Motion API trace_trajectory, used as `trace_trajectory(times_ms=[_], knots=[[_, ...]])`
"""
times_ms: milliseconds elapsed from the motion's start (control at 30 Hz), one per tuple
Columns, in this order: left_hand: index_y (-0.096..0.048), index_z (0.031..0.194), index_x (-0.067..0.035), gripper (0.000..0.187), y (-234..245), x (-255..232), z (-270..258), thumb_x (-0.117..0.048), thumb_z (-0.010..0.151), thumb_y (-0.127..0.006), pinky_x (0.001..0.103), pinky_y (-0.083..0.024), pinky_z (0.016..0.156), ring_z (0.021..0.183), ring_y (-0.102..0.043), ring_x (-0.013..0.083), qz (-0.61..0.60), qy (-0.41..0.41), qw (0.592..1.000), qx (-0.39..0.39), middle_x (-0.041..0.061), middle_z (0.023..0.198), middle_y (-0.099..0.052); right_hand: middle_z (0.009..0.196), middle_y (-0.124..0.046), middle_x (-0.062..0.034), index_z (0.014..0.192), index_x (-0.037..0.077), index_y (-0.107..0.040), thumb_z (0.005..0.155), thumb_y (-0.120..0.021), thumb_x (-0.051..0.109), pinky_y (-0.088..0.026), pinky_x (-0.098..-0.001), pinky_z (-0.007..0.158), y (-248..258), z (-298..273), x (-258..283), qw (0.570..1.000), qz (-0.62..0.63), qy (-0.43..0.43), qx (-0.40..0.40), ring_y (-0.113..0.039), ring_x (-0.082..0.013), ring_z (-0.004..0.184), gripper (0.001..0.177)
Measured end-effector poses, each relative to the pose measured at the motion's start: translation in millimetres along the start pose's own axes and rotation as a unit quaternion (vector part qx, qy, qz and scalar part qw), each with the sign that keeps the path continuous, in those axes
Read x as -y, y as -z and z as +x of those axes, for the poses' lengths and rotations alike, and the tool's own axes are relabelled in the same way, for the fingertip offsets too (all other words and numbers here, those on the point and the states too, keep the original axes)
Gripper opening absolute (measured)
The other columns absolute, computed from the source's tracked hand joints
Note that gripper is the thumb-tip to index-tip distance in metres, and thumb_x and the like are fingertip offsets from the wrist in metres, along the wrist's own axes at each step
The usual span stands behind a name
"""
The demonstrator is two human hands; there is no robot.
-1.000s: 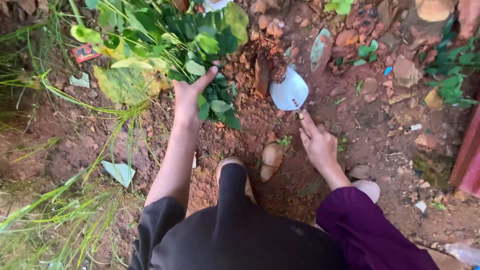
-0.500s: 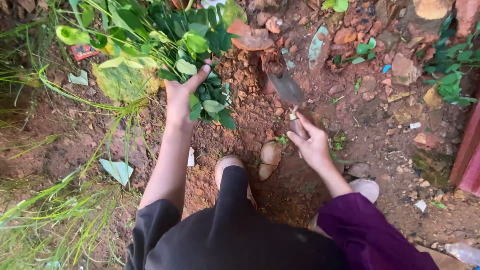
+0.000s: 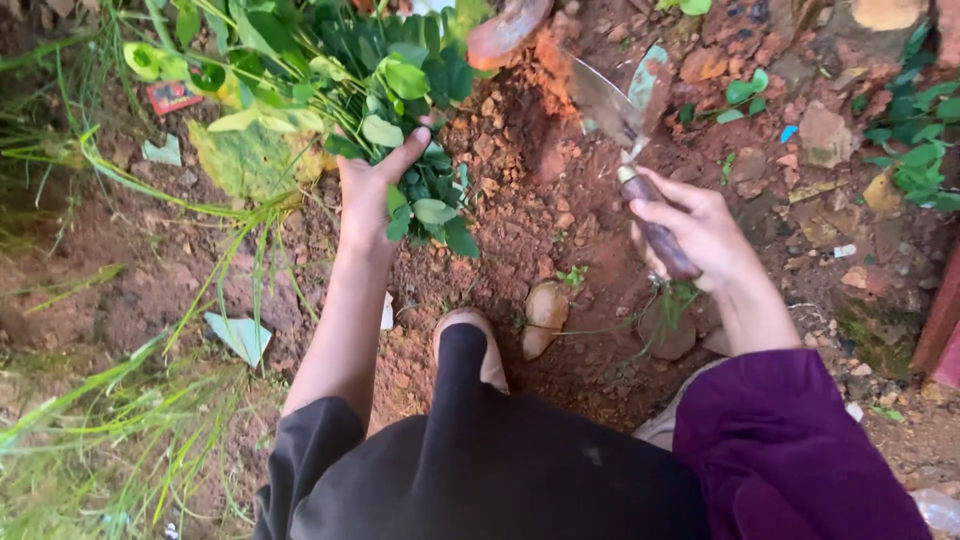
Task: Planting a bundle of leafy greens into the soil using a garden trowel.
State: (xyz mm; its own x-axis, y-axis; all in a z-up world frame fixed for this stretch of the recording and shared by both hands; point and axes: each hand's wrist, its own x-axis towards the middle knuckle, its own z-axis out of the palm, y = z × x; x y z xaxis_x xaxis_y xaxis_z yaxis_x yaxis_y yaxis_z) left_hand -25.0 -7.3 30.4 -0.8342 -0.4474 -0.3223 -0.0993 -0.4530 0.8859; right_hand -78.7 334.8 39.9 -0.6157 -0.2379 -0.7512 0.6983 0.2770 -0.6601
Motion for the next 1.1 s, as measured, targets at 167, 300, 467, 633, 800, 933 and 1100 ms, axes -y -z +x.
trace_trajectory(times_ms=[167, 300, 467, 633, 800, 933, 1100], knots=[[-0.064, 0.123, 0.0, 0.042, 7, -1, -2, 0.009, 0.085, -0.081, 0.035, -0.06, 0.093, 0.1, -0.074, 0.0191, 0.008, 0.014, 1.0, -0.004, 0.011, 0.109, -0.077, 0.075, -0.065, -0.0068, 0.151, 0.012, -0.047, 0.096, -0.056, 0.02, -0.054, -0.0261, 0.044, -12, 10, -1, 0.987, 0.107, -0.115, 0.044, -0.062, -0.0135, 0.052, 0.056], [-0.063, 0.122, -0.001, 0.044, 10, 0, -1, 0.008, 0.083, -0.082, 0.035, -0.061, 0.089, 0.098, -0.074, 0.0189, 0.007, 0.012, 1.0, -0.009, 0.01, 0.107, -0.077, 0.073, -0.061, -0.0056, 0.148, 0.013, -0.047, 0.102, -0.052, 0.025, -0.051, -0.0263, 0.043, -28, 14, -45, 0.978, 0.148, -0.13, 0.075, -0.059, -0.0136, 0.052, 0.048], [-0.063, 0.126, -0.001, 0.046, 15, 4, 3, 0.008, 0.086, -0.082, 0.034, -0.06, 0.094, 0.103, -0.073, 0.0195, 0.001, 0.004, 1.0, -0.006, 0.01, 0.113, -0.076, 0.063, -0.059, -0.0028, 0.127, 0.015, -0.062, 0.101, -0.049, 0.039, -0.045, -0.0254, 0.034, -26, 4, -67, 0.943, 0.23, -0.194, 0.143, -0.053, -0.0116, 0.041, 0.039], [-0.058, 0.127, -0.005, 0.052, 7, -3, 2, 0.007, 0.083, -0.082, 0.035, -0.061, 0.093, 0.103, -0.073, 0.019, -0.007, 0.011, 1.0, -0.003, 0.008, 0.112, -0.076, 0.06, -0.056, -0.0049, 0.126, 0.007, -0.064, 0.099, -0.054, 0.039, -0.041, -0.0308, 0.035, -4, -22, -15, 0.981, 0.02, -0.172, 0.092, -0.051, -0.0139, 0.041, 0.043], [-0.058, 0.128, -0.004, 0.05, 17, 4, 0, 0.009, 0.086, -0.082, 0.034, -0.059, 0.098, 0.106, -0.073, 0.0188, -0.004, -0.013, 1.0, 0.013, 0.008, 0.113, -0.075, 0.066, -0.062, -0.0055, 0.131, 0.017, -0.065, 0.1, -0.06, 0.041, -0.054, -0.0348, 0.044, 10, -62, 26, 0.936, -0.33, -0.077, -0.095, -0.061, -0.0179, 0.047, 0.039], [-0.064, 0.125, -0.002, 0.042, 11, 1, 1, 0.008, 0.087, -0.081, 0.034, -0.059, 0.094, 0.103, -0.072, 0.0178, 0.0, 0.006, 1.0, 0.014, 0.008, 0.112, -0.076, 0.069, -0.07, -0.0077, 0.145, 0.033, -0.065, 0.1, -0.062, 0.045, -0.056, -0.0384, 0.052, 15, -89, 36, 0.62, -0.746, 0.156, -0.185, -0.069, -0.0243, 0.056, 0.046], [-0.066, 0.122, -0.002, 0.04, 10, 5, 4, 0.007, 0.086, -0.081, 0.034, -0.06, 0.09, 0.099, -0.073, 0.0173, -0.006, 0.032, 0.999, 0.001, 0.008, 0.11, -0.076, 0.075, -0.069, -0.011, 0.141, 0.032, -0.067, 0.101, -0.061, 0.041, -0.052, -0.0402, 0.043, 11, -90, 30, 0.645, -0.73, 0.177, -0.143, -0.066, -0.0258, 0.049, 0.041]])
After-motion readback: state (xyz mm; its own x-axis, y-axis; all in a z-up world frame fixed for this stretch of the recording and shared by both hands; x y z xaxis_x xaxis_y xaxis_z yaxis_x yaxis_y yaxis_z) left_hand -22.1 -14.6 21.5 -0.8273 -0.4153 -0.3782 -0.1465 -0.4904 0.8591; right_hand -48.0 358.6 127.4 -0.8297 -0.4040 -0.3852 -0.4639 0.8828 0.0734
